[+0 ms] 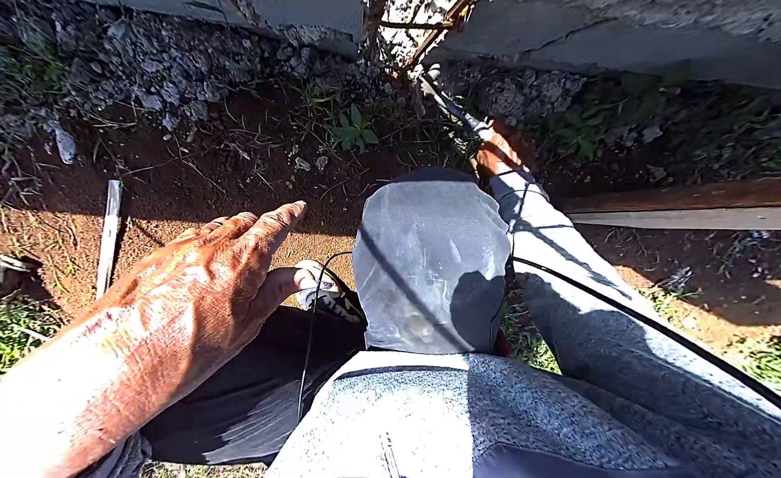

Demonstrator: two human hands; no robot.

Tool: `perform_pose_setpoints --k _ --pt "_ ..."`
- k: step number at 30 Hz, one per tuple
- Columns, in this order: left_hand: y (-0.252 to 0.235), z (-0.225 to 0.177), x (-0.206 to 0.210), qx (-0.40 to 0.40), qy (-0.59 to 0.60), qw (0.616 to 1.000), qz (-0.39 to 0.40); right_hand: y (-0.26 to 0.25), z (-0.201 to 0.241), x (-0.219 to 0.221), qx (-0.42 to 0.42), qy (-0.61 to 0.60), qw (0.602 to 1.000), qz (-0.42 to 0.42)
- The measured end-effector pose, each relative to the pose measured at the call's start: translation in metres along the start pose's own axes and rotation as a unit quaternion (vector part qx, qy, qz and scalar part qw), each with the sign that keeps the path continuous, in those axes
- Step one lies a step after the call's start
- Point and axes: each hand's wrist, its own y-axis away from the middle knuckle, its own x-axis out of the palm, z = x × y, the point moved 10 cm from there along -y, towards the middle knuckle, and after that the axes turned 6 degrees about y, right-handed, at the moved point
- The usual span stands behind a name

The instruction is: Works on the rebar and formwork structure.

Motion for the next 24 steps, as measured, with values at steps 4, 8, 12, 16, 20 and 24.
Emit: perform_pose_setpoints --k 4,8,12,16,20,24 --pt "0.008 -0.001 -0.001 0.0 0.001 1.0 -0.014 0.005 -0.012 -0.009 0.041 0.037 0.998 0.014" --pt "0.015 0.008 -0.002 -0.008 0.006 1.0 -0.026 0.016 -0.036 0.022 0.059 -0.027 0.998 0.018" --pt "0.01 0.002 -0.005 0.008 0.008 1.0 -0.028 0.035 -0.042 0.033 0.062 -0.069 0.995 0.018" --pt "0.006 -0.003 -0.005 0.012 0.012 1.0 -0.02 0.068 -0.046 0.02 0.106 -0.093 0.989 0.033" --pt "0.008 -0.003 -0.006 0.004 0.006 1.0 -0.024 0.108 -0.051 0.009 0.151 -0.093 0.984 0.026" --pt "0.006 -0.007 -0.005 0.005 0.005 1.0 -0.016 0.137 -0.049 0.006 0.144 -0.119 0.982 0.028"
